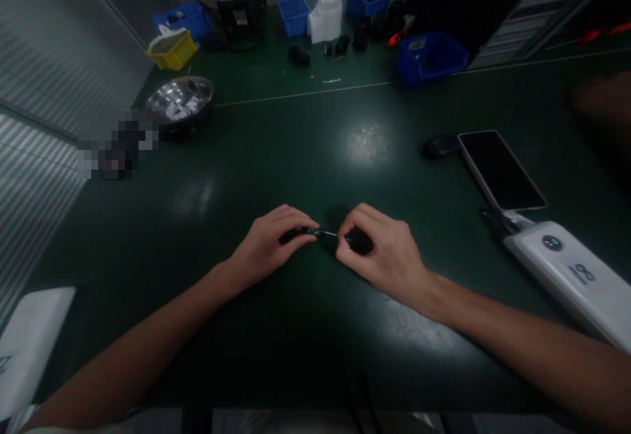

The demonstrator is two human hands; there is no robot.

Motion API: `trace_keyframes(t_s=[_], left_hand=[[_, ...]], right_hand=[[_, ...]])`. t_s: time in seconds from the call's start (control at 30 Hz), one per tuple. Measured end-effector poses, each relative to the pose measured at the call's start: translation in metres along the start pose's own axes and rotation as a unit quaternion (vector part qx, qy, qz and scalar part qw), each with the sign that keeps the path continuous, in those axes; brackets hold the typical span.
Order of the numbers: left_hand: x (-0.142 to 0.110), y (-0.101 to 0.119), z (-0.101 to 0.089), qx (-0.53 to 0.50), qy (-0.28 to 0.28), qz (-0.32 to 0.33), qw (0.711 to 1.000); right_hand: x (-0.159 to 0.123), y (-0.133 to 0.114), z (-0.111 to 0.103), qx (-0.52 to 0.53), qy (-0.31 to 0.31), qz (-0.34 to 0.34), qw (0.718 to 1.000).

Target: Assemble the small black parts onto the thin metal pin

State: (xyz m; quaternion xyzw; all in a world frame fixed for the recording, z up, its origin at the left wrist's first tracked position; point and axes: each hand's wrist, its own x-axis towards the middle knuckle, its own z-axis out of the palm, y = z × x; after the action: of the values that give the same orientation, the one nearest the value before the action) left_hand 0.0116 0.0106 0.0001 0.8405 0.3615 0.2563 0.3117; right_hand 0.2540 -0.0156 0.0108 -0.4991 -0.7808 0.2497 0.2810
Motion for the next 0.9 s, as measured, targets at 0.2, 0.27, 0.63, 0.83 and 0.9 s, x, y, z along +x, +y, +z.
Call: trace_keyframes(t_s=[0.2, 0.27, 0.63, 0.83, 0.9], left_hand=[[0.0001, 0.001, 0.0002, -0.006, 0.002, -0.006, 1.0], [-0.0002, 0.0004, 0.0004, -0.007, 0.002, -0.006, 1.0], [0.0003, 0.0, 0.001, -0.014, 0.008, -0.002, 1.0], [0.001, -0.0003, 0.0002, -0.02, 0.003, 0.004, 1.0], [0.0013, -0.0001, -0.0004, -0.027, 0.0, 0.006, 1.0]], right_hand=[[0.0, 0.0009, 0.0007, -0.004, 0.012, 0.003, 1.0], [-0.0002, 0.001, 0.001, -0.006, 0.01, 0.006, 1.0], [-0.0007, 0.0007, -0.0006, -0.009, -0.002, 0.005, 1.0], [-0.0018, 0.0039, 0.0015, 0.008, 0.001, -0.013, 1.0], [-0.0022, 0.0041, 0.0012, 0.013, 0.001, -0.019, 1.0]])
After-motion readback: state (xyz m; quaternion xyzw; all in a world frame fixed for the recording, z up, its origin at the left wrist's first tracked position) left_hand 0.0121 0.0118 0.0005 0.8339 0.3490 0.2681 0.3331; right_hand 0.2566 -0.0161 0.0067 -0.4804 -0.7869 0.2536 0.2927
